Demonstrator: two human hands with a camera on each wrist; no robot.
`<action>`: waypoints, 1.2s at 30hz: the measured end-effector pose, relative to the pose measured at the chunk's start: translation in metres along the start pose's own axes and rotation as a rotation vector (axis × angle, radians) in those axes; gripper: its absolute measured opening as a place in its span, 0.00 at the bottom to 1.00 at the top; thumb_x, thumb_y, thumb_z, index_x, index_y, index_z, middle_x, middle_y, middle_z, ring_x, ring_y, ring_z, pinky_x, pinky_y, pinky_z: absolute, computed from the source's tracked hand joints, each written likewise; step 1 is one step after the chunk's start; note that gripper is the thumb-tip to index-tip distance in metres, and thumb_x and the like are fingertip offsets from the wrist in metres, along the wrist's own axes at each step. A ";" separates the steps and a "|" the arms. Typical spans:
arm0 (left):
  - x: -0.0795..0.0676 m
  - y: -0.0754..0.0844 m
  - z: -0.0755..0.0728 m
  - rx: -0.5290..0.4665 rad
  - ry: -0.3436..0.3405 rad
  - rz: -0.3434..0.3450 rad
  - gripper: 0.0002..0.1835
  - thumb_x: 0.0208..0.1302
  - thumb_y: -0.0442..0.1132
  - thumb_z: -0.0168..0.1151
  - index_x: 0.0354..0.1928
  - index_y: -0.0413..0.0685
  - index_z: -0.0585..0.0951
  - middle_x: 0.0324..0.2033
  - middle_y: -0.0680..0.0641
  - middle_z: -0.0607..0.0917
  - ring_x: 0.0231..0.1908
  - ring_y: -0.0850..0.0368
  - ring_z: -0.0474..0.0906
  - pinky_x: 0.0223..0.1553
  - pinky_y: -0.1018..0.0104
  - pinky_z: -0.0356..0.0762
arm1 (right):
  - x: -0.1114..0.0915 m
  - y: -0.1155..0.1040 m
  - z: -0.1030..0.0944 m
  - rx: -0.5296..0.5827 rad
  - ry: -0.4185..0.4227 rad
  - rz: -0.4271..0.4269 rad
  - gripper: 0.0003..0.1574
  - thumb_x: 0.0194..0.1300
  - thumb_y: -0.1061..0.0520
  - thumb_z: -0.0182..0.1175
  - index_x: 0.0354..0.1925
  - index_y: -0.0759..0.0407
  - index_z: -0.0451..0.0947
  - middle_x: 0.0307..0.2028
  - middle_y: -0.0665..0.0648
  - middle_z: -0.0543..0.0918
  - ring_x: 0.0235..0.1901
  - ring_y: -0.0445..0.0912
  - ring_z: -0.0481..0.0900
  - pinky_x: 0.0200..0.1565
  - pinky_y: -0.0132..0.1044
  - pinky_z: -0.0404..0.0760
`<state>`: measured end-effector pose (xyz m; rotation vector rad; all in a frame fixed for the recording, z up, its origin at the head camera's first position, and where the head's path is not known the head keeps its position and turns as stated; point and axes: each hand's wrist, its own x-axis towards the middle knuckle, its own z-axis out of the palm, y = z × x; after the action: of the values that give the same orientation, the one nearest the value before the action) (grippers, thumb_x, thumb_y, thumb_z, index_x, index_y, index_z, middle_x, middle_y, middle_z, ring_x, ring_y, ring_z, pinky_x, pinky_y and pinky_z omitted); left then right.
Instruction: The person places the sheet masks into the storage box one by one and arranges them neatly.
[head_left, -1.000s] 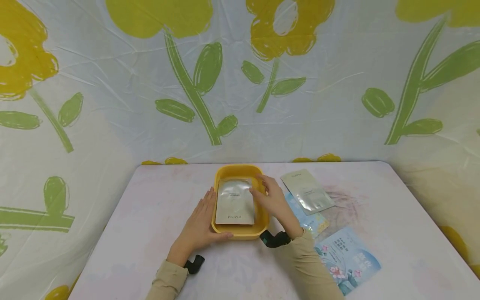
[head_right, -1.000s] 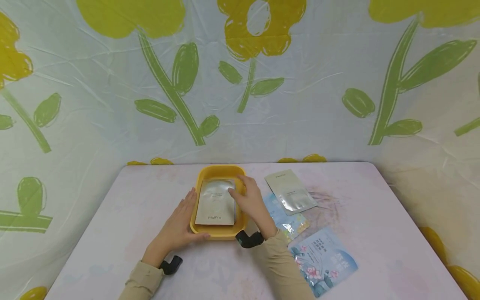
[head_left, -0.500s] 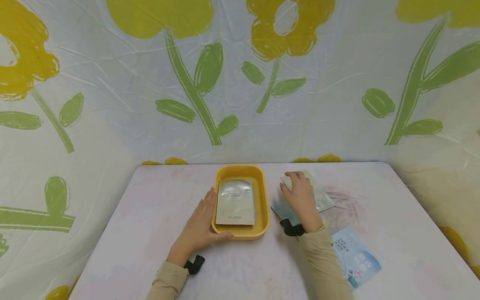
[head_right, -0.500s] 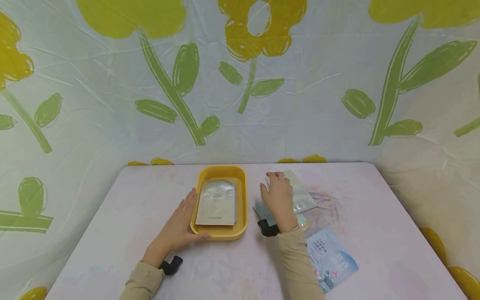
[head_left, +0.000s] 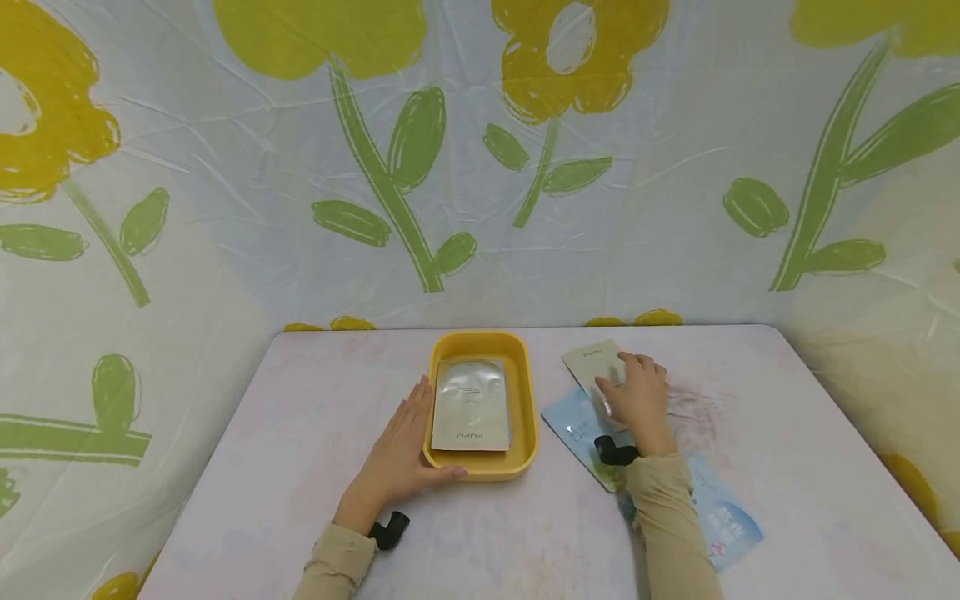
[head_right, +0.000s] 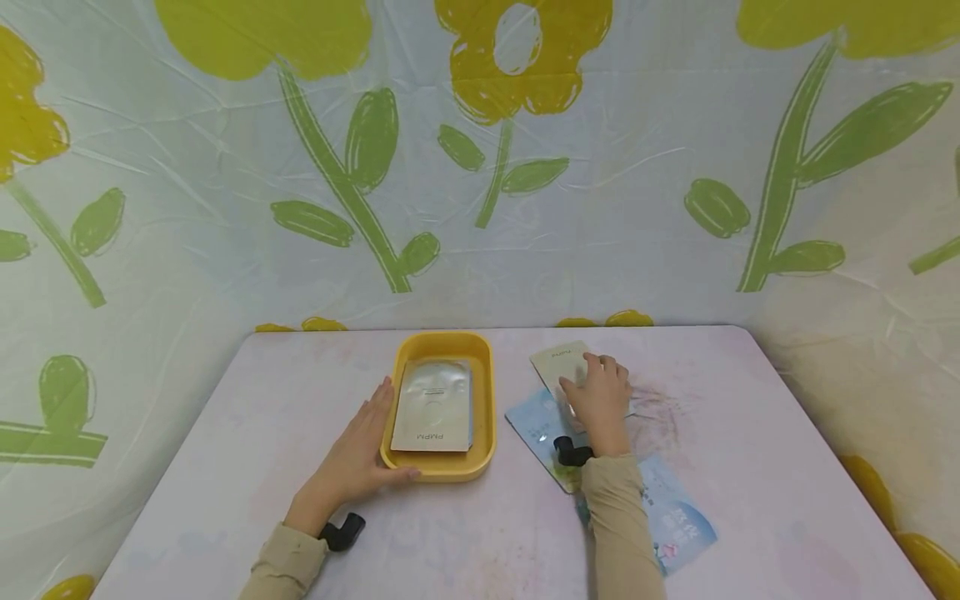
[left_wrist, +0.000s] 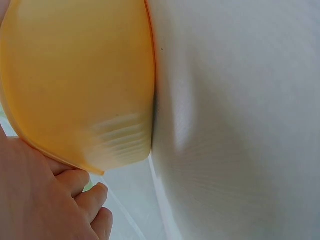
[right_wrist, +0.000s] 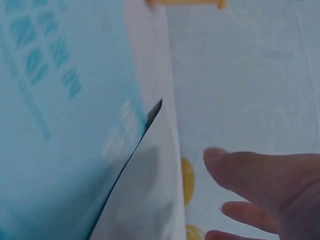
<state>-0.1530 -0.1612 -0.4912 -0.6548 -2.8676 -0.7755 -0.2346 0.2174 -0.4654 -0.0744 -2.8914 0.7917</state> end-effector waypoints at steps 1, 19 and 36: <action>0.000 0.000 0.000 -0.004 -0.002 -0.003 0.71 0.47 0.82 0.58 0.79 0.41 0.41 0.79 0.46 0.41 0.77 0.56 0.36 0.77 0.55 0.41 | 0.000 0.003 0.000 0.007 -0.005 0.015 0.42 0.64 0.50 0.64 0.66 0.73 0.64 0.63 0.79 0.64 0.62 0.76 0.57 0.60 0.71 0.61; 0.000 0.001 -0.001 -0.004 -0.027 -0.021 0.71 0.47 0.82 0.57 0.79 0.42 0.40 0.79 0.47 0.40 0.77 0.58 0.34 0.77 0.56 0.39 | 0.004 0.025 0.009 -0.031 -0.135 0.125 0.56 0.55 0.37 0.71 0.65 0.73 0.62 0.61 0.82 0.56 0.60 0.76 0.52 0.56 0.73 0.55; 0.001 -0.001 0.001 -0.011 -0.028 -0.029 0.72 0.46 0.82 0.58 0.79 0.43 0.39 0.79 0.49 0.39 0.77 0.59 0.33 0.77 0.58 0.38 | 0.003 0.028 0.006 0.023 -0.144 0.255 0.71 0.45 0.36 0.78 0.70 0.74 0.54 0.58 0.86 0.56 0.56 0.76 0.55 0.57 0.72 0.56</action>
<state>-0.1541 -0.1615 -0.4925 -0.6318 -2.9065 -0.7933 -0.2385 0.2385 -0.4840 -0.4067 -3.0472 0.9060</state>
